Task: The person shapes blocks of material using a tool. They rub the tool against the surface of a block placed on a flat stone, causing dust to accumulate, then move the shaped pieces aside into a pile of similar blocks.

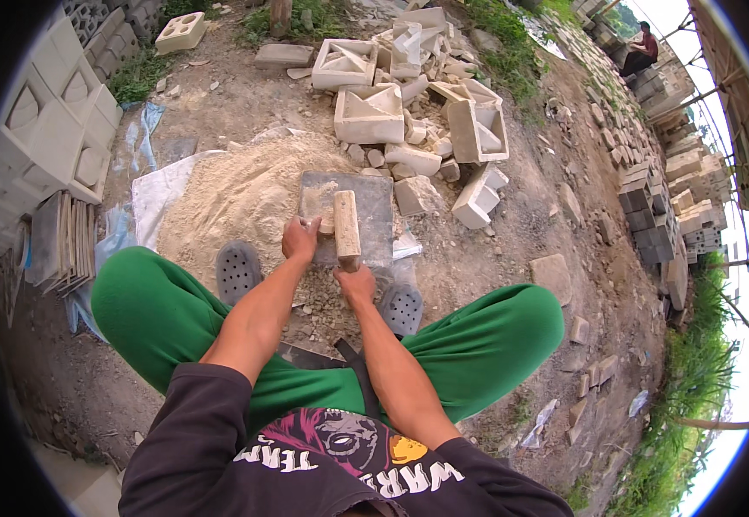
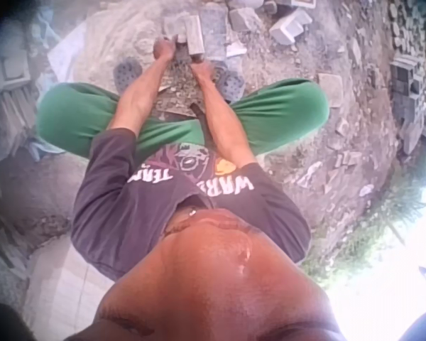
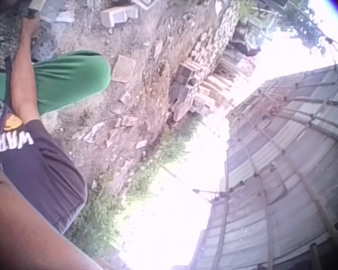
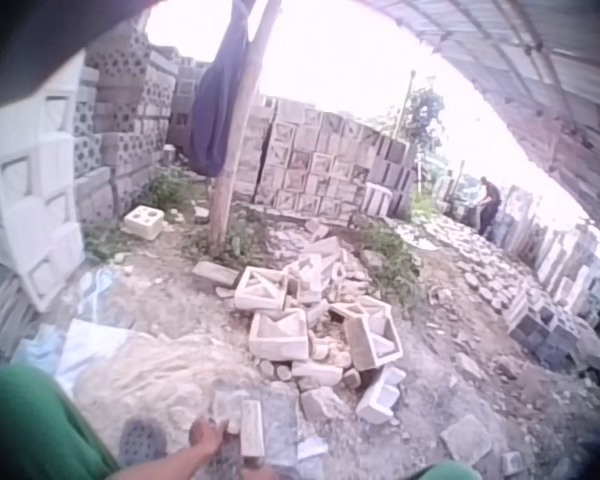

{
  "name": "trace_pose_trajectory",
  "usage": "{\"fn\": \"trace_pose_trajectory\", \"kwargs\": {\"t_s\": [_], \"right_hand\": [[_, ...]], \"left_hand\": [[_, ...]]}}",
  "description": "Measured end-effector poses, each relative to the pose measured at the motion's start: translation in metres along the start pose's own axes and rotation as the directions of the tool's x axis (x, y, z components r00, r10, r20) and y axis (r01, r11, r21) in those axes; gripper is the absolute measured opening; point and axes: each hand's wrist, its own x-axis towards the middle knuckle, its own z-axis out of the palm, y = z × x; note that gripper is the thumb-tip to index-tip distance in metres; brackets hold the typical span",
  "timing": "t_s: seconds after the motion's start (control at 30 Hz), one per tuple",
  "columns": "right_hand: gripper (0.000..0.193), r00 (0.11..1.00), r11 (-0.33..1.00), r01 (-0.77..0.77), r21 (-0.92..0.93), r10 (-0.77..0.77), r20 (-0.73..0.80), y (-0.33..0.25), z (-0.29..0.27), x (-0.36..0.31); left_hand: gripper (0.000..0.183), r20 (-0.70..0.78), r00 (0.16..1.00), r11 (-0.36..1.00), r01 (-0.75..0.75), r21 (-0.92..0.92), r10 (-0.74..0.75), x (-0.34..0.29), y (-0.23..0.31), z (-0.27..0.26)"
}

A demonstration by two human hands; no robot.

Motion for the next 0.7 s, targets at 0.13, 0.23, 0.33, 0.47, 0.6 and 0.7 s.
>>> {"fn": "trace_pose_trajectory", "kwargs": {"t_s": [0.13,0.23,0.33,0.47,0.6,0.7], "right_hand": [[0.046,0.996,0.988,-0.086,0.129,0.082,0.033,0.009,0.005,0.012],[0.041,0.993,0.956,-0.107,0.275,0.087,0.082,0.016,0.015,0.020],[0.041,0.993,0.947,-0.098,0.306,0.073,0.093,0.025,0.020,0.027],[0.043,0.967,0.893,-0.212,0.397,0.134,0.216,0.008,0.011,0.017],[0.044,0.969,0.909,-0.210,0.361,0.145,0.200,-0.006,-0.005,0.013],[0.047,0.964,0.873,-0.242,0.423,0.165,0.210,-0.016,-0.013,0.007]], "left_hand": [[0.038,0.003,0.998,0.996,-0.062,-0.071,0.063,-0.002,-0.008,0.006],[0.036,-0.105,0.883,0.888,-0.460,-0.003,0.457,0.001,-0.024,0.006],[0.037,-0.015,0.804,0.804,-0.595,0.022,0.595,-0.006,-0.020,0.001],[0.032,0.147,0.847,0.841,-0.528,0.117,0.512,-0.015,-0.020,-0.019],[0.028,0.122,0.842,0.837,-0.537,0.109,0.525,-0.014,-0.017,-0.020],[0.026,0.130,0.836,0.831,-0.546,0.108,0.533,-0.004,-0.021,-0.018]]}}
